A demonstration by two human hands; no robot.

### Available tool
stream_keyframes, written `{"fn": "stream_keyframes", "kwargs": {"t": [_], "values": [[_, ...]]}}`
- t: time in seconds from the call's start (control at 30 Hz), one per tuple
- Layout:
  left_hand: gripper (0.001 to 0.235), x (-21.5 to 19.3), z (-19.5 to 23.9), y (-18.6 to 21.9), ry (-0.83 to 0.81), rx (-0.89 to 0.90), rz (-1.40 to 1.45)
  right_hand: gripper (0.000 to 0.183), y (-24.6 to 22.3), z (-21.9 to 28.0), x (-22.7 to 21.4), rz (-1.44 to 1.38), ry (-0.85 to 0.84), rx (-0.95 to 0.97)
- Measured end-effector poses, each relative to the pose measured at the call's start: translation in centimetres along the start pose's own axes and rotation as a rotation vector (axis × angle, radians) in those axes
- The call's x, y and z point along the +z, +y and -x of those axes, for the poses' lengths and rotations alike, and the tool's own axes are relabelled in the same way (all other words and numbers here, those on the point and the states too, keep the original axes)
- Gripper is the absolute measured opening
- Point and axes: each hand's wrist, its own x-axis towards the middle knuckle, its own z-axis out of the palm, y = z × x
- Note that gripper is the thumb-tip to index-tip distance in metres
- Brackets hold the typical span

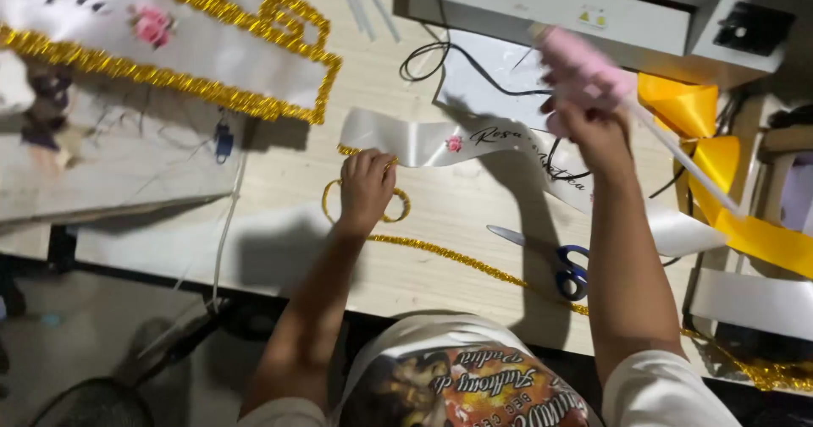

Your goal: The person decorates white satin sashes by applying a gold glittery trim along the edges. They use a hot glue gun to secure the trim, carefully aligning it with the sash borders. The person also handles scissors and adjusts the sashes on the table during the process.

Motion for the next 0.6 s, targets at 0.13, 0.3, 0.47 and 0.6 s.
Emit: {"fn": "stream_keyframes", "kwargs": {"t": [0.13, 0.3, 0.47, 0.6], "values": [[0.019, -1.5, -1.3, 0.7, 0.013, 0.039, -0.099, 0.038, 5.0, 0.9, 1.1, -0.035, -0.099, 0.139], [0.015, -2.2, -2.0, 0.3, 0.007, 0.015, -0.182, 0.040, 11.8, 3.5, -0.7, -0.044, -0.136, 0.259], [0.015, -2.0, -1.9, 0.0, 0.016, 0.005, -0.199, 0.039, 11.0, 6.2, -2.8, -0.091, -0.156, 0.336], [0.015, -1.1, -1.0, -0.5, -0.011, 0.031, -0.231, 0.039, 13.1, 6.3, -6.7, 0.062, -0.125, 0.433]]}}
